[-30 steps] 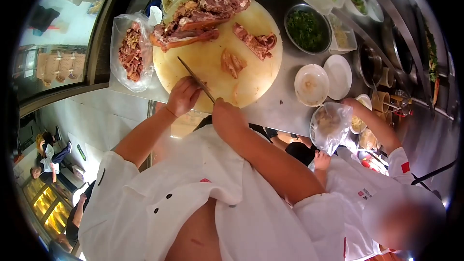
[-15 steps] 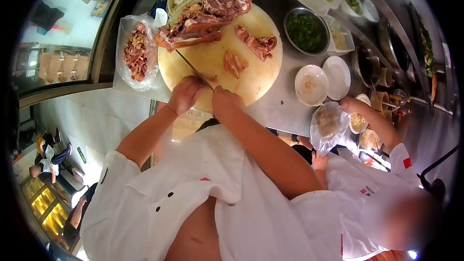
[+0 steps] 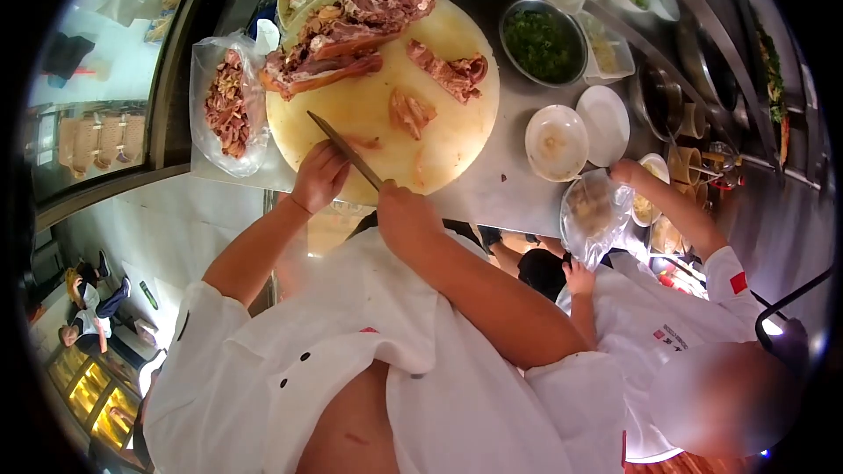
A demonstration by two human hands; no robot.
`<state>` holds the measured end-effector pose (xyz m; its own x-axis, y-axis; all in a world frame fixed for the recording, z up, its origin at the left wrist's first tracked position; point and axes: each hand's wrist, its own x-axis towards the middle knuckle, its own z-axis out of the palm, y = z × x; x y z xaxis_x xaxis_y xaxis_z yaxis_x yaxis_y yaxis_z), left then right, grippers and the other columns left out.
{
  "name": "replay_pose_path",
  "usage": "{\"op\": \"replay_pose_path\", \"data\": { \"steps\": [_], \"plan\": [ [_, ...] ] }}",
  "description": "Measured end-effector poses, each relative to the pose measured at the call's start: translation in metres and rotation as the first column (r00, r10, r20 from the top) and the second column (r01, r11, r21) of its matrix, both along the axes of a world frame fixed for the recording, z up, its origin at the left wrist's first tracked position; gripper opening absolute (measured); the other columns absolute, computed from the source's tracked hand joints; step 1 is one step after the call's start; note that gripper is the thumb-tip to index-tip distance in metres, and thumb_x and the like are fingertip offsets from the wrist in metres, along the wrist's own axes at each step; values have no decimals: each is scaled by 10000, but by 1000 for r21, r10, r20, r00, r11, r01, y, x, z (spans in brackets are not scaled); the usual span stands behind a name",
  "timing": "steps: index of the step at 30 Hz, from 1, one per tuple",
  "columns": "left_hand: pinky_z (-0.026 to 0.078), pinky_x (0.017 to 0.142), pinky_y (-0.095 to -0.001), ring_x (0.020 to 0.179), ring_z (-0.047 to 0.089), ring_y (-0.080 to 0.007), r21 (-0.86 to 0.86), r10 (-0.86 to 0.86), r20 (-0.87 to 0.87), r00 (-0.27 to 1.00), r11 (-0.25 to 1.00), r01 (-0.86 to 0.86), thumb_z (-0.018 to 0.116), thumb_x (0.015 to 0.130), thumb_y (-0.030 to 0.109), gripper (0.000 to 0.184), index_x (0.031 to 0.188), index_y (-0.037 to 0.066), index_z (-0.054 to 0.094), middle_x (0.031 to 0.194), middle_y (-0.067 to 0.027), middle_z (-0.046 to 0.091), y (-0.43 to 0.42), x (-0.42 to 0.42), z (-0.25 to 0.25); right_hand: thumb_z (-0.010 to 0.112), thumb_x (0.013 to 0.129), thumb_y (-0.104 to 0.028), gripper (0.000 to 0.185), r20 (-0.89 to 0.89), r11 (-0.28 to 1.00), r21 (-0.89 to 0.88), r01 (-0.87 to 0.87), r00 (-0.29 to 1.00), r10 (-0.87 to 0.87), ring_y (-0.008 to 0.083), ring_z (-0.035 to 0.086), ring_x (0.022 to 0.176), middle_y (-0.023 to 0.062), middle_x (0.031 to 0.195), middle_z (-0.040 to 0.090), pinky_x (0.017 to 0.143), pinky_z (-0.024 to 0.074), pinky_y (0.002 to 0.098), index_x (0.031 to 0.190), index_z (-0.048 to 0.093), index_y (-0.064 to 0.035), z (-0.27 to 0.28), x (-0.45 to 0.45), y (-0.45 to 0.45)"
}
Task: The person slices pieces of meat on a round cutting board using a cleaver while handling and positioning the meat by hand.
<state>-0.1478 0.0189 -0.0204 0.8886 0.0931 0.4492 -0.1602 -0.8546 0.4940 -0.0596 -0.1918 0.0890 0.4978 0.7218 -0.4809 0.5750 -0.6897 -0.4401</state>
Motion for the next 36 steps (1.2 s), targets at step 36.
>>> {"op": "replay_pose_path", "data": {
  "steps": [36],
  "plan": [
    [600, 864, -402, 1025, 700, -331, -20, 49, 26, 998, 999, -49, 781, 798, -3, 220, 1013, 34, 758, 1029, -105, 736, 1, -3, -8, 591, 934, -45, 103, 7, 998, -21, -55, 998, 55, 396, 764, 802, 230, 880, 736, 696, 621, 479, 1003, 572, 29, -4, 7, 16]
  ]
}}
